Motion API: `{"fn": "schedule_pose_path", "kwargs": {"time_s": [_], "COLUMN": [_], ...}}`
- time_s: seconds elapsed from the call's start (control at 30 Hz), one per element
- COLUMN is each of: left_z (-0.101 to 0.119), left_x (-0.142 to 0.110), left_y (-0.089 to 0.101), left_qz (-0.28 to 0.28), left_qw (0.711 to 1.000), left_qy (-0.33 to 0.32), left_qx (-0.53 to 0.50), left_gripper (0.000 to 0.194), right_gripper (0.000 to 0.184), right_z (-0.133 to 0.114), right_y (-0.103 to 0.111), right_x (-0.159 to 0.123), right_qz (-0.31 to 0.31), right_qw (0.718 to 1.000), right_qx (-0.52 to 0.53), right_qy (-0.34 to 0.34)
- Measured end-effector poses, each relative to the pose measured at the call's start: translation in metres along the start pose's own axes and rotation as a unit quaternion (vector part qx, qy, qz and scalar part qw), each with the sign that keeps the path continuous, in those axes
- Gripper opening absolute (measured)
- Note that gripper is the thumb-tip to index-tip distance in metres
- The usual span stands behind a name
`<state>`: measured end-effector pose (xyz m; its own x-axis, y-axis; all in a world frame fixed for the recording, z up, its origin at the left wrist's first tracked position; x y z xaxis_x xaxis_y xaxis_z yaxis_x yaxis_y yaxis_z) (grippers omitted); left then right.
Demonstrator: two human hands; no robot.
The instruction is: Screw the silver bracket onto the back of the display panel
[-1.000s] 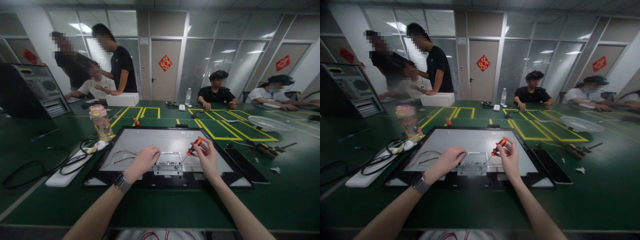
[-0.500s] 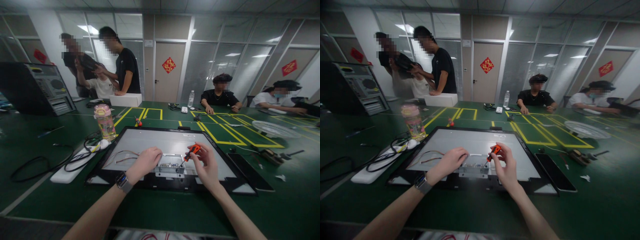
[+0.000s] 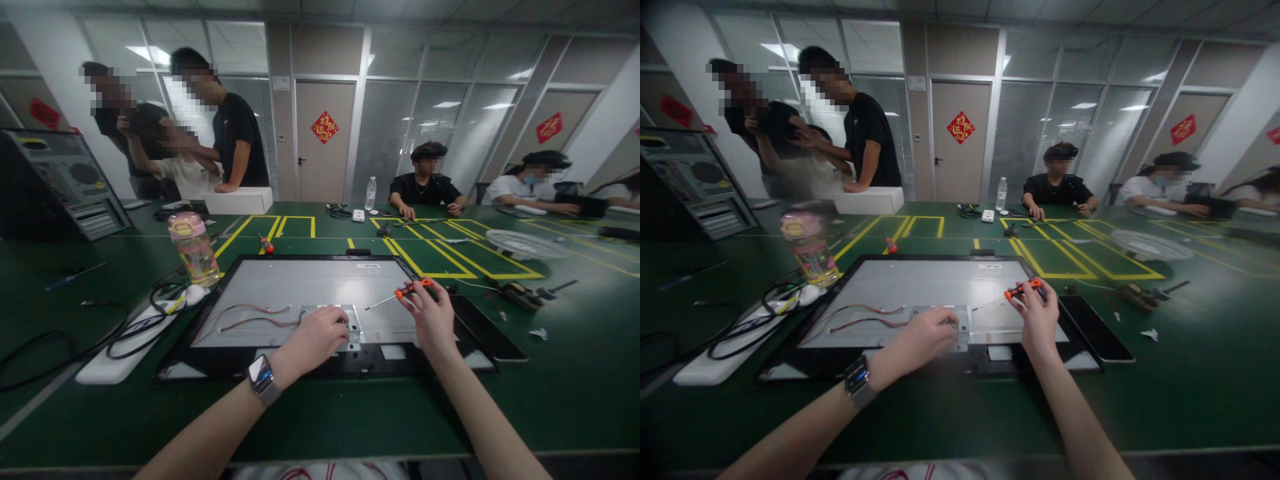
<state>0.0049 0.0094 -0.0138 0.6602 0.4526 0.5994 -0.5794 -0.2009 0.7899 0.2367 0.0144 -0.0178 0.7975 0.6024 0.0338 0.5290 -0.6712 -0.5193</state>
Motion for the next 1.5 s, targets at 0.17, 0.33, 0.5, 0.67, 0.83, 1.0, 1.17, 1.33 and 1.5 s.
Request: {"fn": "schedule_pose_path", "kwargs": {"time_s": [0.17, 0.33, 0.5, 0.67, 0.83, 1.0, 1.17, 1.33, 1.5], "left_z": [0.000, -0.001, 0.001, 0.007, 0.015, 0.015, 0.005, -0.011, -0.018], "left_x": [0.001, 0.003, 0.010, 0.010, 0.009, 0.011, 0.010, 0.009, 0.008], "left_y": [-0.002, 0.004, 0.009, 0.008, 0.007, 0.010, 0.009, 0.011, 0.013], "left_qz": [-0.002, -0.025, -0.065, -0.061, -0.060, -0.067, -0.039, 0.057, 0.098], "left_qw": [0.999, 0.999, 0.994, 0.988, 0.976, 0.980, 0.996, 0.981, 0.955], "left_qy": [-0.032, -0.042, -0.076, -0.106, -0.150, -0.135, -0.077, 0.091, 0.155], "left_qx": [0.004, 0.000, 0.043, 0.092, 0.147, 0.129, 0.027, -0.161, -0.232], "left_gripper": [0.009, 0.008, 0.006, 0.005, 0.005, 0.006, 0.005, 0.007, 0.013], "right_gripper": [0.049, 0.050, 0.052, 0.054, 0.054, 0.056, 0.056, 0.056, 0.055], "right_z": [0.004, 0.004, 0.002, 0.001, 0.001, 0.001, 0.001, 0.001, 0.001], "right_y": [-0.001, -0.003, -0.005, -0.005, -0.005, -0.005, -0.005, -0.005, -0.005], "right_x": [-0.001, -0.003, -0.006, -0.006, -0.006, -0.006, -0.006, -0.005, -0.005], "right_qz": [-0.011, -0.006, -0.004, -0.002, -0.004, -0.004, 0.000, -0.001, 0.002], "right_qw": [1.000, 0.999, 0.999, 0.998, 0.999, 0.998, 0.998, 0.998, 0.998], "right_qx": [0.001, 0.002, 0.014, 0.012, 0.015, 0.021, 0.024, 0.025, 0.021], "right_qy": [-0.024, -0.032, -0.048, -0.056, -0.052, -0.054, -0.057, -0.055, -0.056]}}
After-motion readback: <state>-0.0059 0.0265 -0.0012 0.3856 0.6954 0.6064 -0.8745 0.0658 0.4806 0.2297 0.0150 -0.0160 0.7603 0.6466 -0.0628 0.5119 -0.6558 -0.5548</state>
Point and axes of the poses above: each hand's wrist, its own x-axis towards the middle knuckle, its own y-axis out of the back of the hand, z = x × y, the point moved 2 cm from there along x, towards the middle knuckle, and after that the axes turned 12 degrees about z, right-handed, at the moved point
